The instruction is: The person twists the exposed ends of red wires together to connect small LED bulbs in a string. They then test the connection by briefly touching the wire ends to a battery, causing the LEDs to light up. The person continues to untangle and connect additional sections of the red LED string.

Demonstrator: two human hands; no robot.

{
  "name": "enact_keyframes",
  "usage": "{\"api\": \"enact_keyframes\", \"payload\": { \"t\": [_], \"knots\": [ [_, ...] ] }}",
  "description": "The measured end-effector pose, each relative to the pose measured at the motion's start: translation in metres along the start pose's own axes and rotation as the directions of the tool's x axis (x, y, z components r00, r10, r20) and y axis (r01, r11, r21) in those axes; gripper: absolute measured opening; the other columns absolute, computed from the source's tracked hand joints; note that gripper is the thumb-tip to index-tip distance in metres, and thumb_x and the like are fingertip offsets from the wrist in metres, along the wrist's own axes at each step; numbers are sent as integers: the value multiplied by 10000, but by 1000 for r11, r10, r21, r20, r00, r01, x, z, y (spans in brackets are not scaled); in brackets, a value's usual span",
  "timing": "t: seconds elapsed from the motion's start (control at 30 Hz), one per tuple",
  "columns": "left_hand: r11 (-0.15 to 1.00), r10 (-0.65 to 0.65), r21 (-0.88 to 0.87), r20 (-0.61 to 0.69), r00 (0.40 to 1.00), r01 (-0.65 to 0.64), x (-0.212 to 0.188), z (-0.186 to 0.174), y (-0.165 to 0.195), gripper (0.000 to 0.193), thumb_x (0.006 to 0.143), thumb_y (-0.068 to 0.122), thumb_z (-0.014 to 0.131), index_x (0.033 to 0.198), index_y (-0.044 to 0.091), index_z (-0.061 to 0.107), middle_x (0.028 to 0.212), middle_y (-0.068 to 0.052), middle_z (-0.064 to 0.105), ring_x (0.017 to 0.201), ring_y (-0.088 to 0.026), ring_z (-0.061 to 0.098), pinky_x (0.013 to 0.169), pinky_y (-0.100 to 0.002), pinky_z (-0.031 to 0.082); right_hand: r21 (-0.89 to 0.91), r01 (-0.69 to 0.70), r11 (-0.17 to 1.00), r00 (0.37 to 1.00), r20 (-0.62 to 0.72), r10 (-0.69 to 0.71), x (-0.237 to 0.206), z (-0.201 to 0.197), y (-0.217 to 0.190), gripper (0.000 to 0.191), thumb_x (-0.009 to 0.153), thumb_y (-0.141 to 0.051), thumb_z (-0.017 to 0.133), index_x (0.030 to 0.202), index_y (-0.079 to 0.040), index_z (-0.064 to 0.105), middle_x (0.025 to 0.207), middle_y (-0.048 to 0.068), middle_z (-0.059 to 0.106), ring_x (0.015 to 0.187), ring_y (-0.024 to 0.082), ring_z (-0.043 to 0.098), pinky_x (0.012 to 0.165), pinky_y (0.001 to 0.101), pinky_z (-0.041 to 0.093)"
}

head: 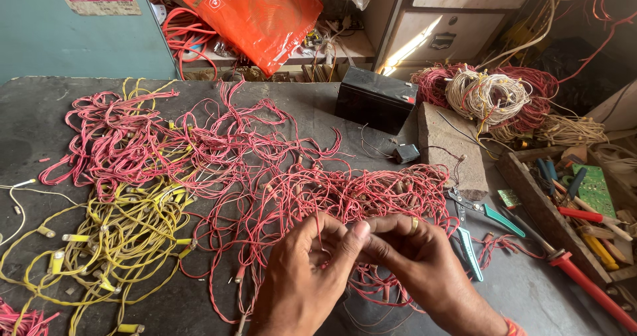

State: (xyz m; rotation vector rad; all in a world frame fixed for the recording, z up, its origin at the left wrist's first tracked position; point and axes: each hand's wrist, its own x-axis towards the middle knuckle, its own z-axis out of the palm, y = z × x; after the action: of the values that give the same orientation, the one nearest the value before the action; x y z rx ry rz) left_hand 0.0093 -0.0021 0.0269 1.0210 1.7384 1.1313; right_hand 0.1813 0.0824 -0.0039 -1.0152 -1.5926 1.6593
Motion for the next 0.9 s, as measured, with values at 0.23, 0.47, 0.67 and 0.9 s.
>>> {"api": "enact_keyframes", "payload": {
  "t": [0.23,0.47,0.67,0.9],
  "knots": [
    [992,60,-113,-11,998,-61,4,-1,-5,316,845,391,752,902,81,723,688,-29,748,577,-70,677,548,-257,540,60,2,998,1000,22,-3,-2,3,-2,249,893,-118,709,1086,36,741,995,106,795,925,170,757,855,361,650],
    [972,84,-222,29,996,-75,6,-3,-11,239,861,282,752,930,52,747,752,-34,780,651,-67,734,584,-239,606,-26,-56,998,998,-31,55,-2,4,-10,263,882,-139,720,1091,17,762,959,93,804,879,153,743,779,337,612],
    [984,34,-174,10,999,-32,5,-3,-10,198,819,217,763,942,62,751,794,-24,797,701,-74,785,644,-238,663,-13,-45,999,999,-31,45,-2,4,-11,263,877,-140,726,1082,20,766,965,94,814,879,147,750,790,327,629],
    [982,104,-163,65,992,-93,4,-5,-10,232,802,179,766,1008,74,755,847,-14,813,779,-84,799,731,-253,663,4,-54,999,997,-55,55,-2,1,-11,269,864,-136,735,1079,24,760,999,100,817,894,161,750,809,346,629]
  ]
}}
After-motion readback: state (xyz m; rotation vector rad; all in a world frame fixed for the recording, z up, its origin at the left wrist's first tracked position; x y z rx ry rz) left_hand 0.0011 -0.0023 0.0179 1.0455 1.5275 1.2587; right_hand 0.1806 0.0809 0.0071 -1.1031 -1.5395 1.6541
